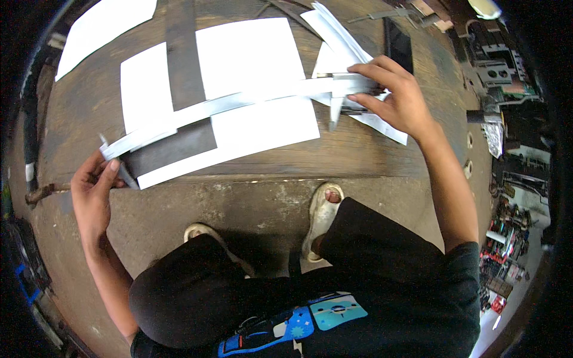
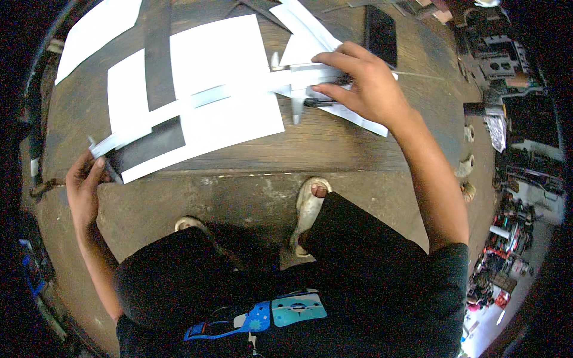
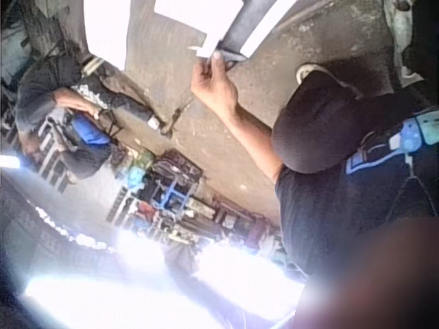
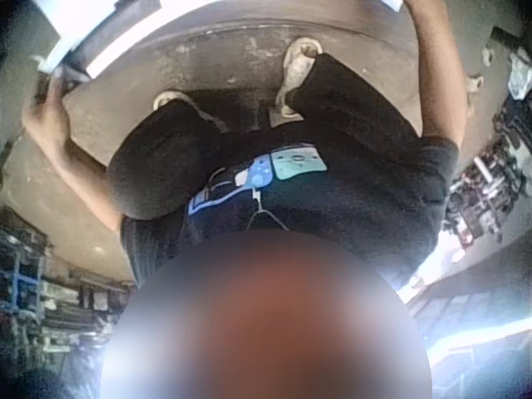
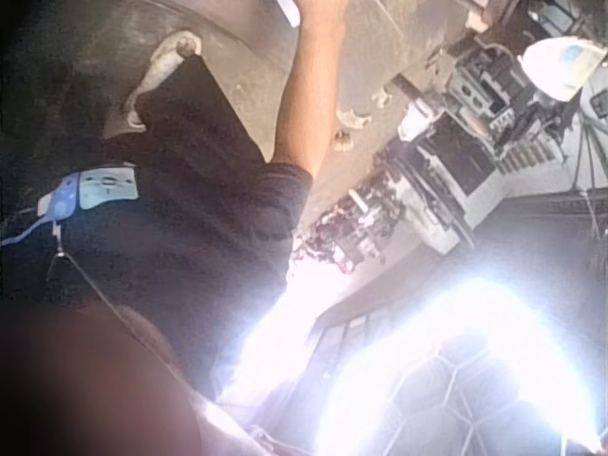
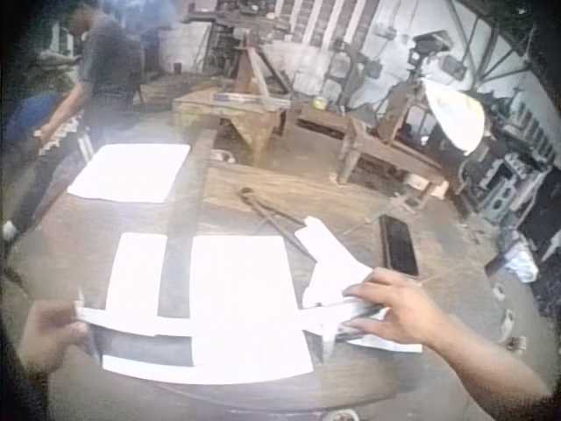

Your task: The person measures a dark rectangular material using a vernier caliper and then aligns white paper templates on top of it. The person adjusts the templates and the material on a wooden table while another person writes nearby.

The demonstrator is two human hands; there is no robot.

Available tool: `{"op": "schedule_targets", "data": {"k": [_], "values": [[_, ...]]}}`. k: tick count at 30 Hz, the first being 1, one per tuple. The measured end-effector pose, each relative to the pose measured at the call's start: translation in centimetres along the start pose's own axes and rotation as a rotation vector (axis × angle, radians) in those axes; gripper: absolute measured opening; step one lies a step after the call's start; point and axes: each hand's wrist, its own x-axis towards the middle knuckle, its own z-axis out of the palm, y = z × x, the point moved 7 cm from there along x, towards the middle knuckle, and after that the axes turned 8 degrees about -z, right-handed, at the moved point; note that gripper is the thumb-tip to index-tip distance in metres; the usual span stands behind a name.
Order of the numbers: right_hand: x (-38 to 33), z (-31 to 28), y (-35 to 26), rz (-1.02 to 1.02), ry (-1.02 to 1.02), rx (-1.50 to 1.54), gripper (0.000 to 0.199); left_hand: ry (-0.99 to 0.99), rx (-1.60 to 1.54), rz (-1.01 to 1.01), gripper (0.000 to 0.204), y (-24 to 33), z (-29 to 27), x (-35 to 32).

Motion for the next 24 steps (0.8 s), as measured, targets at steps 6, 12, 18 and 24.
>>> {"op": "schedule_targets", "data": {"k": [6, 12, 18, 24], "values": [[0.7, 0.4, -0.8, -0.048, 0.007, -0.013, 0.044, -0.032, -0.033, -0.001, 0.03, -1.0, -0.2, 0.7], [1.0, 0.9, -1.0, -0.064, -0.011, -0.016, 0.044, -0.024, 0.012, 0.006, 0.027, -0.9, 0.0, 0.8], [1.0, 1.2, -1.2, -0.094, -0.003, -0.057, 0.045, -0.048, -0.002, 0.002, 0.027, -1.2, 0.1, 1.0], [1.1, 1.4, -1.3, -0.096, -0.009, -0.039, 0.042, -0.03, -0.019, -0.011, 0.029, -1.6, 0.1, 1.1]]}}
